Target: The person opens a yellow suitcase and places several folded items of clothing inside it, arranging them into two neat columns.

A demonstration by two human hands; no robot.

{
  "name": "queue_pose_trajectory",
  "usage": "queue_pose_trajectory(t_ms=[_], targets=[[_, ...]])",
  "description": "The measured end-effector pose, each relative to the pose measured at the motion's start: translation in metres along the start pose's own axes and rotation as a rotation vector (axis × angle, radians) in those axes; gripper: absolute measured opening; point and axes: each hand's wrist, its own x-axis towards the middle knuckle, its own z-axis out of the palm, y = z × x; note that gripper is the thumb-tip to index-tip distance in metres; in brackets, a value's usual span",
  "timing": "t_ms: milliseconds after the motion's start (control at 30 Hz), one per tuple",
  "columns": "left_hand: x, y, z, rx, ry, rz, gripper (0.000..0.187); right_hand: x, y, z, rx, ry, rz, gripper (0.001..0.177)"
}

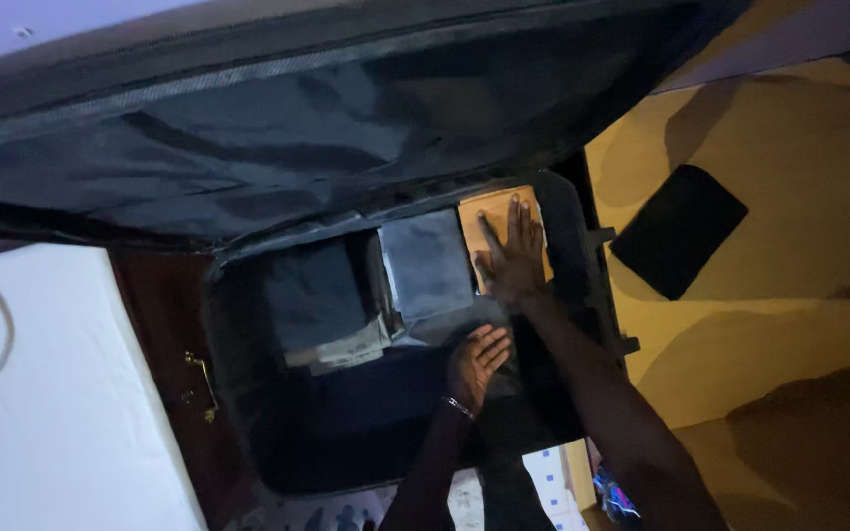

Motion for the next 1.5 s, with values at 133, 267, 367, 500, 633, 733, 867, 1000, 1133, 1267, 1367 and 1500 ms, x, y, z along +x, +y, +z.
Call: queue_pose_trajectory(t_ms=[133, 267, 367, 500, 633, 733, 867, 1000, 1133, 1267, 1367, 1500], targets=[[0.002, 0.012, 0.008, -0.073, -0.073, 0.020, 0.061, -0.025, -0.007, -0.015, -0.053, -0.054, 0.041, 0.065], [0.004, 0.030, 0.003, -0.199, -0.101, 0.006, 0.057, -0.084, -0.011, -0.052, 0.516, 0.377, 0.350, 0.020], [-0.002, 0.041, -0.009, -0.399, -0.116, 0.031, 0.060, -0.119, 0.048, -0.072, 0.618, 0.580, 0.635, 0.015], [-0.005, 0.052, -0.031, -0.324, -0.129, 0.140, 0.054, -0.130, 0.188, -0.056, 1.029, 0.949, 0.457, 0.037], [-0.009, 0.058, -0.051, -0.414, 0.035, 0.101, 0.046, -0.131, 0.255, -0.043, 0.890, 0.454, 1.230, 0.063], [-0.017, 0.056, -0.060, -0.378, 0.007, 0.118, 0.040, -0.123, 0.266, -0.043, 0.949, 0.274, 1.343, 0.071], [-0.034, 0.049, -0.054, -0.359, 0.015, 0.168, 0.047, -0.111, 0.259, -0.048, 1.005, 0.300, 1.296, 0.076], [-0.034, 0.037, -0.046, -0.363, 0.112, 0.089, 0.048, -0.112, 0.255, -0.055, 1.350, 0.349, 1.271, 0.068], [-0.034, 0.030, -0.041, -0.359, 0.066, 0.068, 0.051, -0.104, 0.253, -0.060, 1.499, 0.305, 1.179, 0.066], [-0.039, 0.033, -0.032, -0.320, 0.161, 0.014, 0.052, -0.100, 0.232, -0.074, 1.324, 0.408, 1.389, 0.067], [-0.042, 0.036, -0.026, -0.347, 0.108, 0.029, 0.053, -0.098, 0.226, -0.072, 1.285, 0.487, 1.340, 0.064], [-0.047, 0.032, -0.026, -0.324, 0.147, 0.024, 0.053, -0.098, 0.239, -0.065, 1.188, 0.461, 1.461, 0.061]])
